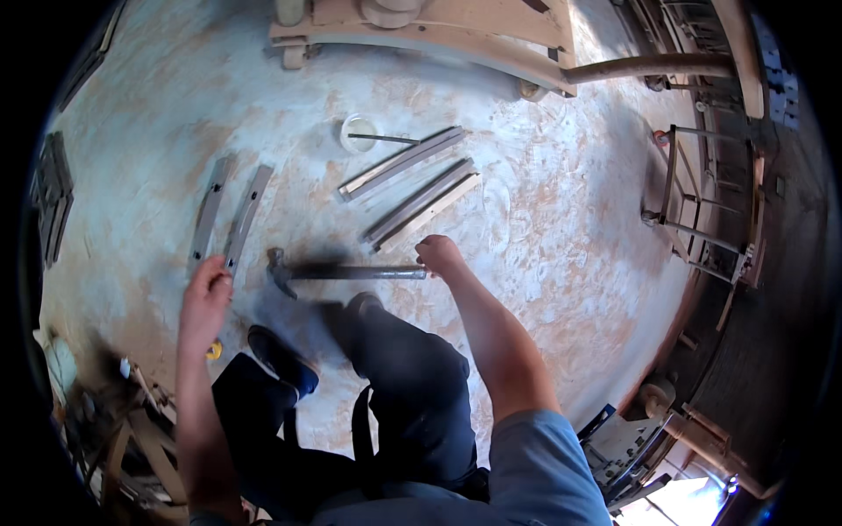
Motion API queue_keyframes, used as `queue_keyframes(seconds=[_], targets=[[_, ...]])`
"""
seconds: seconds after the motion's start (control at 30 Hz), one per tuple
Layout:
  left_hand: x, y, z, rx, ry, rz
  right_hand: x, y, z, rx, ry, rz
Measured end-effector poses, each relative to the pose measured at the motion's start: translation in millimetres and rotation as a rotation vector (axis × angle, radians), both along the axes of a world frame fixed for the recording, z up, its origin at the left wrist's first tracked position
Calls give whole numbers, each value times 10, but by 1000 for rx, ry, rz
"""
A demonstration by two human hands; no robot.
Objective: The person pours a liquid from a white bottle into a small container, then uses a brush to apply the liquid to wooden pieces. They assemble the pieces into a frame-like structure using a hammer to secure joints.
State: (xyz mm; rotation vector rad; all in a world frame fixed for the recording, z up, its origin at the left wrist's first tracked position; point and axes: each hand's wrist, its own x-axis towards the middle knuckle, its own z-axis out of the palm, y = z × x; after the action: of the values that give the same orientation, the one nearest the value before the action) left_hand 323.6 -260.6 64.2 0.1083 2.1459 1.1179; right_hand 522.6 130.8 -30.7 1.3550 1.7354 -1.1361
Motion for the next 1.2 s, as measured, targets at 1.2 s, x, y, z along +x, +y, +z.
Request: queue_keyframes(seconds=[1.2], targets=[[2719, -1615, 1615, -83, 37, 50, 1753, -1936, 3874, 94, -55, 288]])
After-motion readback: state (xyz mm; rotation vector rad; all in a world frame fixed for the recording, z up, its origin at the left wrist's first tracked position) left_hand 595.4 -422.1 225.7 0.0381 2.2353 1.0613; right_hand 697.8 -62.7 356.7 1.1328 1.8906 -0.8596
